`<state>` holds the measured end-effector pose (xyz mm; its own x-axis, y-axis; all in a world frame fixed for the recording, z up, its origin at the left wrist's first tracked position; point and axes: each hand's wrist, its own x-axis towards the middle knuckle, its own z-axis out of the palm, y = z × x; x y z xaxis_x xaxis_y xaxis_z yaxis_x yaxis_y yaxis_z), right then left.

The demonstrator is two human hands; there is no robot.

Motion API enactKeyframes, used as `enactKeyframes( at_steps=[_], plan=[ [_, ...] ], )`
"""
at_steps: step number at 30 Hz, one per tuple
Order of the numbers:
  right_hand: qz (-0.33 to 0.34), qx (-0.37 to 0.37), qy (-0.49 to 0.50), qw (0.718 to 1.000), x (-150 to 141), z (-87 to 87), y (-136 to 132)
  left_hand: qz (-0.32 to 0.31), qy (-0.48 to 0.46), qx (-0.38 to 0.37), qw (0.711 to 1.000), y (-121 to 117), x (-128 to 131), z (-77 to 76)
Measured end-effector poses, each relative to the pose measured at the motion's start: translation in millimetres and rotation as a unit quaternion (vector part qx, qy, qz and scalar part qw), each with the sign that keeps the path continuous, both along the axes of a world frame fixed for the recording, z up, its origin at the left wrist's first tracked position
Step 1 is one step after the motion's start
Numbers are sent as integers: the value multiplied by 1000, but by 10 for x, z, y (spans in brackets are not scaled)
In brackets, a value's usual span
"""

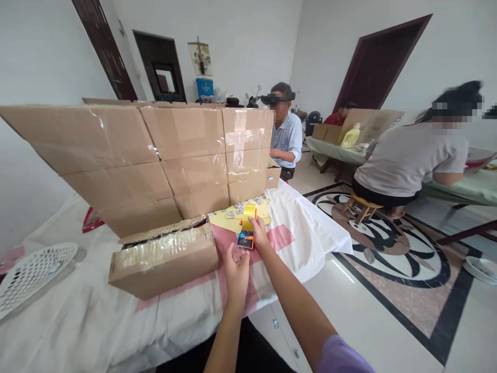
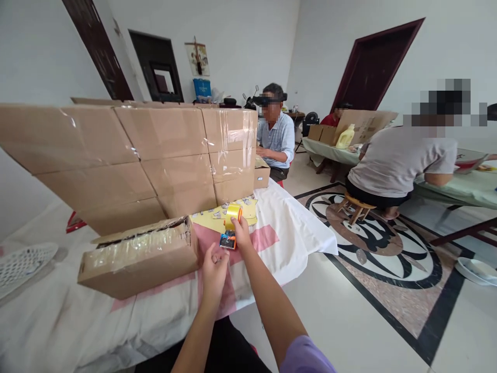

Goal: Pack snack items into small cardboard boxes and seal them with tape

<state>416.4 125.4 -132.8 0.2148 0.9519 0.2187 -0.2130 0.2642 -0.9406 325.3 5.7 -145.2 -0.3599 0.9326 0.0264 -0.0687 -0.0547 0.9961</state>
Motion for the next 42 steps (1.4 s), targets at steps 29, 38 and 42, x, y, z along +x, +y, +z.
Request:
enactKeyframes(
  at_steps=[29,38,42],
  plan=[
    [56,-13,37,998,-49,28,-1,-42,25,-28,998,-16,-59,145],
    [35,-22,16,999,-49,95,-42,-35,103,-21,994,-66,17,184],
    [39,-16,15,999,-45,50,-13,-18,126,-24,992,-82,32,181]
  ],
)
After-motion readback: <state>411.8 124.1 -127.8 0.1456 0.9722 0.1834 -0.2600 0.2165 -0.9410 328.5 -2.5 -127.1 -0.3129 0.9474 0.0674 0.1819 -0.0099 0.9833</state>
